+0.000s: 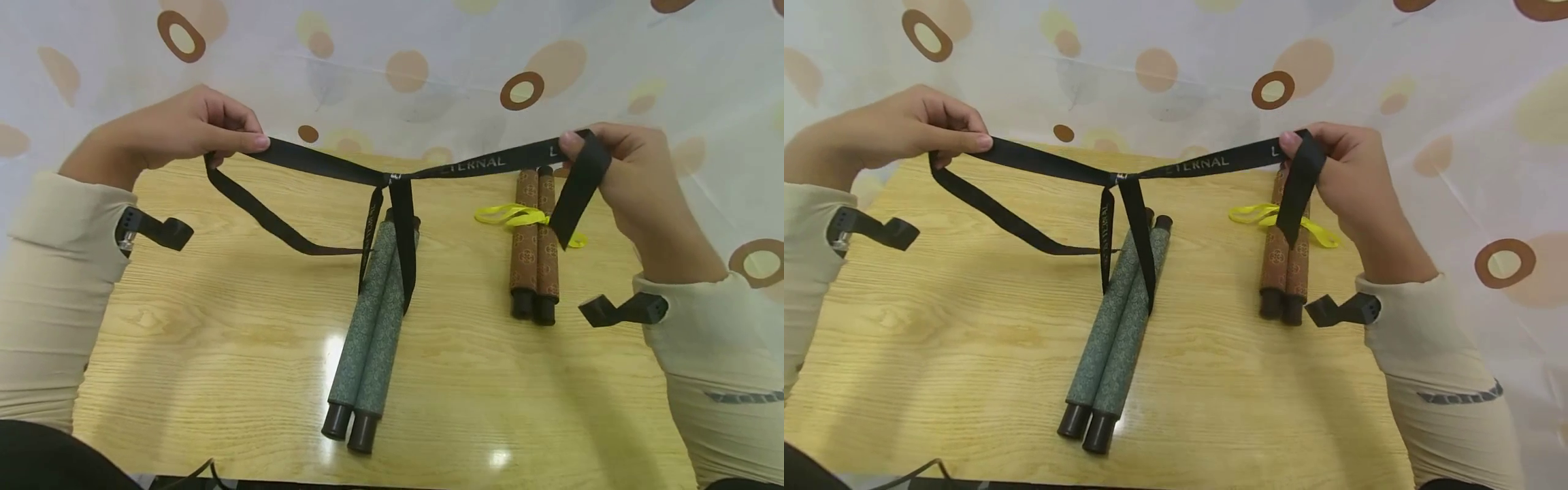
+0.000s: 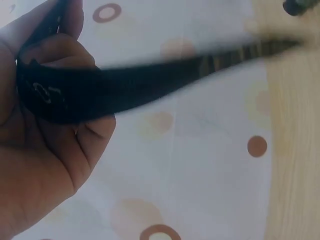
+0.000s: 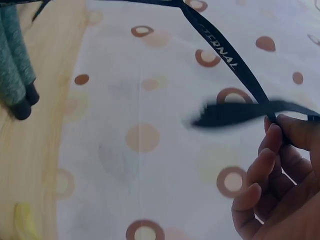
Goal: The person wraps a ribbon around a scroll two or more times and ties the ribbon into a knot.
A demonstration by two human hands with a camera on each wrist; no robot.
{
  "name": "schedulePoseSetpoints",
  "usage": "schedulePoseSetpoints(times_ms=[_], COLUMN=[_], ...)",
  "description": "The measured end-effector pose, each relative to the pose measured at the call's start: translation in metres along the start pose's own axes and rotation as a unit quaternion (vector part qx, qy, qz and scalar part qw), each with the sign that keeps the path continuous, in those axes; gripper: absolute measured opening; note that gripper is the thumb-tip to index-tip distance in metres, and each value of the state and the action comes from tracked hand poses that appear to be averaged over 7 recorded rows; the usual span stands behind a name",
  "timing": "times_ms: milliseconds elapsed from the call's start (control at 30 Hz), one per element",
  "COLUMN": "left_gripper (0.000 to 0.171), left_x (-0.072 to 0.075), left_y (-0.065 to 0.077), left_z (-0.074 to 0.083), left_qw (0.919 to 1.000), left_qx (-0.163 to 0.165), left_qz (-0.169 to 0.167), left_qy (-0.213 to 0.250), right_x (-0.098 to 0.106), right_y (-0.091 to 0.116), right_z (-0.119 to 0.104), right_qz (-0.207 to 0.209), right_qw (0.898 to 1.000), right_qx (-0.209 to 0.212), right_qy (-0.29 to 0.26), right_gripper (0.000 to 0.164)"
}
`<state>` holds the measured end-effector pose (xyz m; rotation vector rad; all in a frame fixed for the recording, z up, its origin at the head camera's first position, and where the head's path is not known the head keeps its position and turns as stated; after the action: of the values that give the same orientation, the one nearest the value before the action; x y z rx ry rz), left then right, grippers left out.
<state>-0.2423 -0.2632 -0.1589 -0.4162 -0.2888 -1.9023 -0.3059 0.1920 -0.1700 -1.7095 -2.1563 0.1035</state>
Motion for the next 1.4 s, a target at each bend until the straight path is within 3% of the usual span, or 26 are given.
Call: schedulePoseSetpoints(times_ms=[133, 233, 367, 467, 700, 833, 933, 1000, 1067, 1133, 1233, 1400], left_gripper=[0.024, 0.025, 0.027, 0.028, 0.032, 0.036, 0.040, 0.043, 0.044, 0.043, 0.040, 0.037], left_x=[0.010, 0.020, 0.030, 0.034, 0.046, 0.056, 0.063, 0.067, 0.069, 0.070, 0.067, 0.058], left_y=[0.007, 0.015, 0.024, 0.033, 0.050, 0.055, 0.060, 0.066, 0.074, 0.080, 0.087, 0.093], left_z=[-0.009, -0.018, -0.034, -0.049, -0.075, -0.087, -0.097, -0.105, -0.114, -0.122, -0.131, -0.142], left_qw=[0.9993, 0.9973, 0.9933, 0.9902, 0.9824, 0.9755, 0.9644, 0.9561, 0.9494, 0.9465, 0.9450, 0.9422], left_qx=[0.025, 0.050, 0.080, 0.101, 0.154, 0.187, 0.216, 0.234, 0.246, 0.255, 0.258, 0.249], left_qz=[0.013, 0.021, 0.025, 0.023, 0.028, 0.030, 0.033, 0.038, 0.044, 0.046, 0.044, 0.023], left_qy=[-0.026, -0.050, -0.080, -0.093, -0.102, -0.112, -0.149, -0.173, -0.190, -0.193, -0.196, -0.223], right_x=[0.022, 0.037, 0.055, 0.070, 0.107, 0.123, 0.135, 0.144, 0.152, 0.158, 0.160, 0.156], right_y=[0.013, 0.022, 0.036, 0.047, 0.064, 0.073, 0.082, 0.087, 0.093, 0.096, 0.098, 0.097], right_z=[0.014, 0.024, 0.038, 0.048, 0.073, 0.090, 0.105, 0.115, 0.125, 0.134, 0.143, 0.155], right_qz=[-0.001, -0.007, -0.026, -0.047, -0.067, -0.107, -0.165, -0.201, -0.230, -0.243, -0.259, -0.299], right_qw=[0.999, 0.995, 0.968, 0.946, 0.933, 0.924, 0.902, 0.881, 0.868, 0.861, 0.854, 0.808], right_qx=[-0.014, -0.028, -0.066, -0.089, -0.134, -0.171, -0.191, -0.188, -0.177, -0.171, -0.194, -0.260], right_qy=[0.035, 0.098, 0.239, 0.309, 0.327, 0.325, 0.350, 0.384, 0.403, 0.413, 0.407, 0.436], right_gripper=[0.010, 0.011, 0.021, 0.028, 0.027, 0.026, 0.029, 0.029, 0.029, 0.026, 0.026, 0.040])
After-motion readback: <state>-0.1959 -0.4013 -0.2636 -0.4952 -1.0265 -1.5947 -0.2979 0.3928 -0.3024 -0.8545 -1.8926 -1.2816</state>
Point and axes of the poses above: each hand's wrist, its own y-axis away from the middle knuckle, its own x-axis out of the back of the hand, z = x × y, the point moved 2 cm from there along -y, towards the middle knuckle, and after that the axes turned 14 degrees about y, right-handed, at the moved point
